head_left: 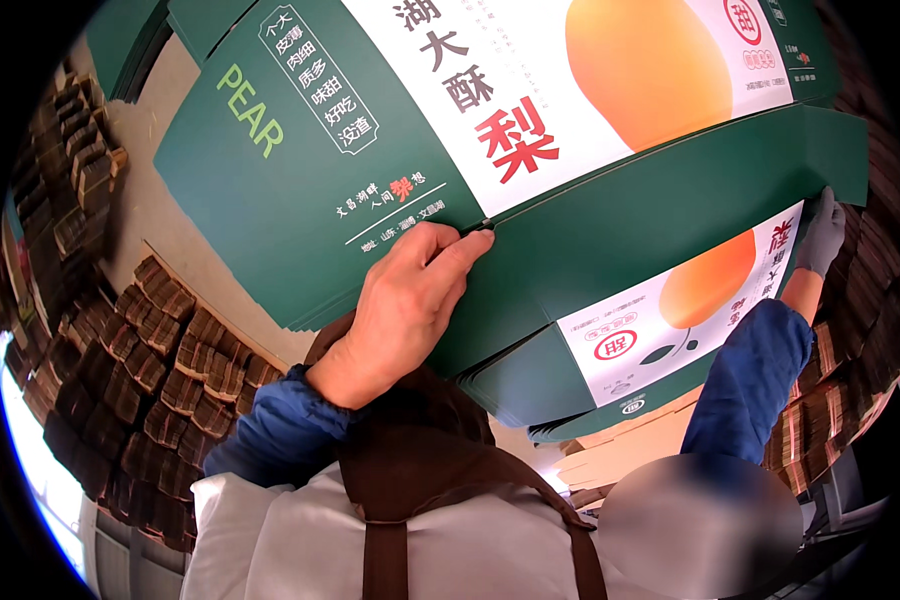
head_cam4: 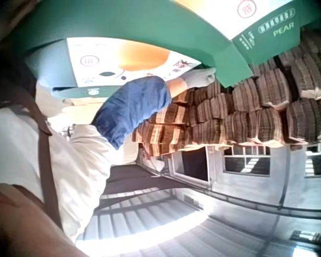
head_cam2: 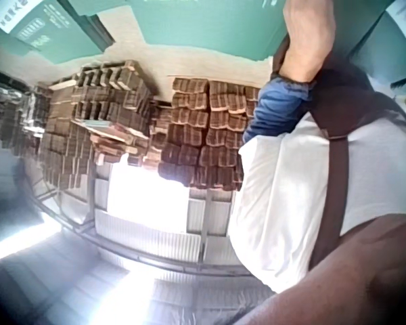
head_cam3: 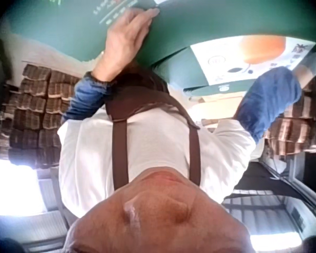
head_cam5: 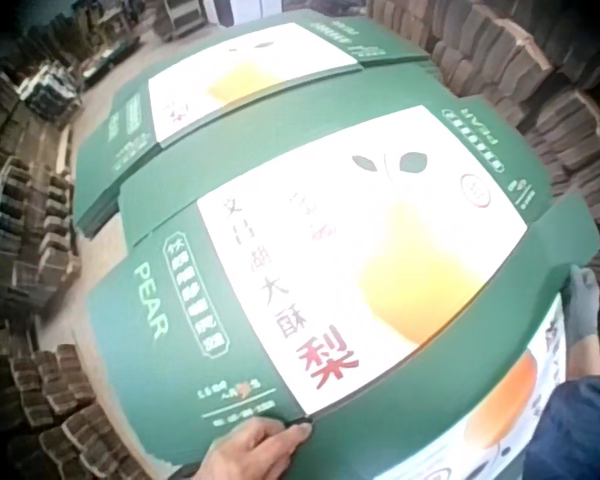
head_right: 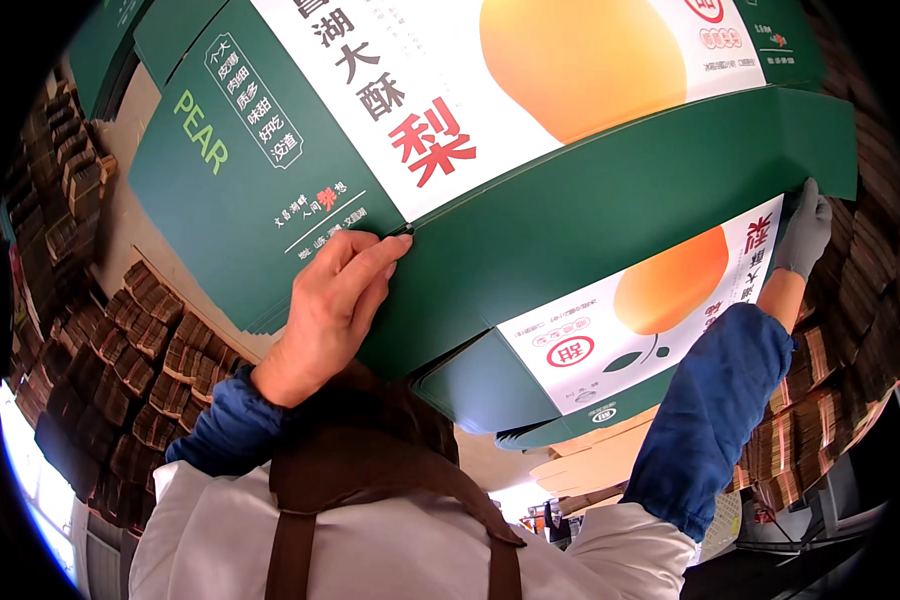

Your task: The person repeatedly folds flat cardboard sheets into green pear-branded boxes. They pick up a sheet, fold the sides to form the box shape, and place the finished box onto a growing stack. The process is continuous and repetitive throughout the clip.

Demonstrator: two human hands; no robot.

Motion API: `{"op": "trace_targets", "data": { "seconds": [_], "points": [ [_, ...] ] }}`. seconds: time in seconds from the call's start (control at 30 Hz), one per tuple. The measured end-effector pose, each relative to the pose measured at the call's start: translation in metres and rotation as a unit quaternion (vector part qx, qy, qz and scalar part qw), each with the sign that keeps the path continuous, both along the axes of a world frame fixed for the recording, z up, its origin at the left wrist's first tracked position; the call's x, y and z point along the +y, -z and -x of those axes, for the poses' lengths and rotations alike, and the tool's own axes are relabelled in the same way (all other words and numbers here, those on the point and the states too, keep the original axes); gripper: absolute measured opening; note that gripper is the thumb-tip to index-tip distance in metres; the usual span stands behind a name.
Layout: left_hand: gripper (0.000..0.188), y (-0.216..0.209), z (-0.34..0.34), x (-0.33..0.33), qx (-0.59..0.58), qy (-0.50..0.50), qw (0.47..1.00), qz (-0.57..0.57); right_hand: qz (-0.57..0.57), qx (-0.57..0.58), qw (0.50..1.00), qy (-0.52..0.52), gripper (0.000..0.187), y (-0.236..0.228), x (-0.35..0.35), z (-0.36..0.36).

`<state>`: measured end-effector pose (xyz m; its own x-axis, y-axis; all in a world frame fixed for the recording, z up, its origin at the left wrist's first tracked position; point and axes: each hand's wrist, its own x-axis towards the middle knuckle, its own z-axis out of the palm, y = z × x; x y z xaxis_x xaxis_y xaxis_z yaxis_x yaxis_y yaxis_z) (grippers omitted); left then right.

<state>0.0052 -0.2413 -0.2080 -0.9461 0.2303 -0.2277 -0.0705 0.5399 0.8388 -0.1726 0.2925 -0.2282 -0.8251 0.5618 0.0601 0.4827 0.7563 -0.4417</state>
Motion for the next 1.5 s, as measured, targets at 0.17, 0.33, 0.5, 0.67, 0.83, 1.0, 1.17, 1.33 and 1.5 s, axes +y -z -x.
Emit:
{"op": "trace_targets", "data": {
  "seconds": [0.17, 0.33, 0.5, 0.67, 0.83, 1.0, 1.17, 1.33, 1.5],
  "points": [
    [0.043, 0.000, 0.000, -0.002, -0.021, -0.005, 1.000, -0.009, -0.012, -0.006, 1.000, -0.001, 0.044, -0.003, -0.006, 0.001],
    [0.043, -0.002, 0.001, -0.002, -0.030, -0.003, 1.000, -0.008, -0.017, 0.008, 1.000, -0.002, 0.045, -0.003, -0.016, 0.001],
    [0.042, 0.001, 0.002, -0.003, -0.020, -0.001, 1.000, -0.006, -0.002, 0.002, 1.000, -0.006, 0.045, -0.002, -0.006, 0.002],
    [0.043, 0.000, 0.003, -0.003, -0.039, -0.001, 0.999, -0.011, -0.031, 0.000, 1.000, -0.001, 0.047, -0.003, -0.013, 0.002],
    [0.043, -0.002, 0.004, -0.003, -0.032, 0.000, 0.999, -0.006, -0.028, -0.014, 1.000, -0.002, 0.048, -0.003, -0.009, 0.003],
    [0.043, -0.004, 0.005, -0.002, -0.033, 0.001, 0.999, -0.003, -0.027, -0.021, 0.999, -0.004, 0.050, -0.003, 0.001, 0.003],
    [0.045, -0.003, 0.005, -0.001, -0.035, 0.002, 0.999, -0.004, -0.013, -0.047, 0.999, 0.002, 0.046, -0.007, -0.002, 0.004],
    [0.049, -0.001, 0.004, -0.003, -0.043, 0.006, 0.999, -0.010, 0.002, -0.056, 0.998, 0.010, 0.044, -0.006, -0.003, 0.006],
    [0.048, 0.001, 0.004, -0.005, -0.035, 0.014, 0.999, -0.005, 0.021, 0.019, 0.999, -0.037, 0.047, 0.000, -0.004, 0.005]
  ]
}}
